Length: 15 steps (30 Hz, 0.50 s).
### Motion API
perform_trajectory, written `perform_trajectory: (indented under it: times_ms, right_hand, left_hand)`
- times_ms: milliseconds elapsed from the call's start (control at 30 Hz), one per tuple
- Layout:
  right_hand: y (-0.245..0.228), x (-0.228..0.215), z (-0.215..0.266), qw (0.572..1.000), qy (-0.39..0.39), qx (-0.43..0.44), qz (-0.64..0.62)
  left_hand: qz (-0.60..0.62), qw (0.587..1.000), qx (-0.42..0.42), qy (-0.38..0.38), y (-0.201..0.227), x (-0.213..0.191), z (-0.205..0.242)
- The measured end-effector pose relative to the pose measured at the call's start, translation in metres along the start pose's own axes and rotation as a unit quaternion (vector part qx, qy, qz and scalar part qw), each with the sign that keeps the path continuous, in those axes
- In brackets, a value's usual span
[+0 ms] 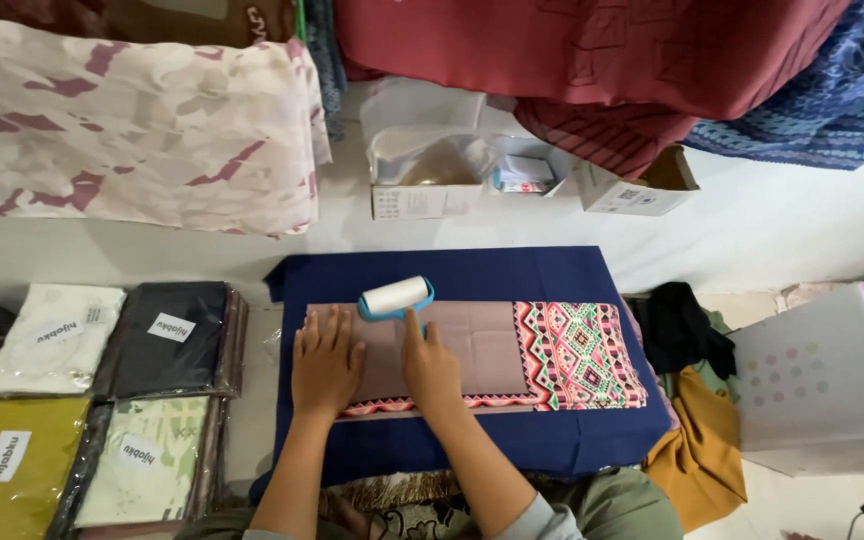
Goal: Unfolding a patterned hijab, cleaning it with a lint roller, and folding it neatly.
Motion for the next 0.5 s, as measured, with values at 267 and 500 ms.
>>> perform_trajectory:
  times_ms: [267,500]
  right_hand:
    - [0.025,-0.08,0.079,0.994,-0.092,0.028,-0.05]
    - [0.105,-0.094,0.141,0.981,-0.112,0.128,0.093]
  left_hand:
    - [-0.005,1.0,-0.005,-0.03,-0.005,0.01,0.0]
    - [-0.023,0.995,-0.027,-0.097,-0.006,0.017,0.0]
Point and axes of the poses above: each hand's wrist, its own z-axis away from the middle knuckle, its own x-axis out of the palm, y = z × x, the point moved 9 cm from there along -z, towards the middle knuckle, and after that the axes turned 11 degrees about y, right-handed, at the moved point
